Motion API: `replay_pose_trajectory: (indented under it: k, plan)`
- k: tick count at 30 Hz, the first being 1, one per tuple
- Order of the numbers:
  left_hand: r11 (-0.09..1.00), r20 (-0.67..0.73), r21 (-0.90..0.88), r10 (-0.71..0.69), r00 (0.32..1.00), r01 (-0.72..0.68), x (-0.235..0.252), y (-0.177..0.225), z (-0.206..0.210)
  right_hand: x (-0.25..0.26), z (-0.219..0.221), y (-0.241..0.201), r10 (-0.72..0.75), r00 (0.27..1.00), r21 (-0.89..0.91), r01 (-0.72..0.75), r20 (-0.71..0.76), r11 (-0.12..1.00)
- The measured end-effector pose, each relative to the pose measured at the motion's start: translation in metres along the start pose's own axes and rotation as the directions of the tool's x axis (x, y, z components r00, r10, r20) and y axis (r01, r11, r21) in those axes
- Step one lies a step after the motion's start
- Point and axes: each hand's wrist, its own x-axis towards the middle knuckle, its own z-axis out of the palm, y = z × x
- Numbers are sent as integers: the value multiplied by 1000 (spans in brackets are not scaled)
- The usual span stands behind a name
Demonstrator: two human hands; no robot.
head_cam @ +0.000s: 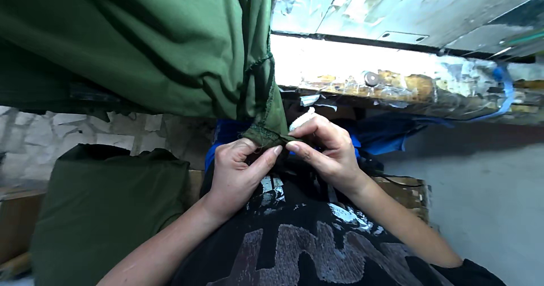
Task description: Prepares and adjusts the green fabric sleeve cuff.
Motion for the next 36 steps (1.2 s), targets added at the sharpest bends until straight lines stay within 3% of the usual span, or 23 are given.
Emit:
replay_pose_trajectory:
  k: [4, 13, 18, 24, 26, 28, 30, 32, 34, 36]
  plan:
    - [991, 16, -130, -31, 999, 33, 1, 3, -4, -2, -1, 1, 13, 1000, 19, -13, -11, 1000]
    - [994, 8, -110, 12, 1000, -11, 0, 4, -4, 8, 8, -2, 2, 1000, 57, -2, 2, 998]
    - [995, 1, -94, 26, 1000, -26, 0, 3, -3, 3, 8, 1, -21, 998, 51, 24, -58, 998]
    - [995, 0, -102, 2, 1000, -2, 1, 3, -2, -6, 5, 3, 6, 988, 183, 23, -156, 983]
    - [982, -11, -176, -74, 997, 71, 4, 3, -5, -10, -2, -2, 27, 975, 250, 30, -219, 968]
    - [901, -6, -368, -249, 969, 229, 13, 8, -10, -16, -14, -9, 22, 952, 252, 58, -305, 966]
    - [748, 10, -569, -409, 912, 341, 28, 17, -16, -24, -28, -9, 9, 936, 150, 47, -353, 988]
    - [638, 68, -673, -451, 890, 375, 40, 23, -24, -35, -42, 5, 111, 956, -137, -153, -273, 979]
    - [565, 160, -729, -407, 899, 386, 47, 26, -31, -41, -48, 14, 395, 913, -511, -388, -100, 767]
    - [520, 224, -757, -360, 906, 394, 54, 30, -33, -41, -47, 12, 592, 805, -616, -477, -21, 627]
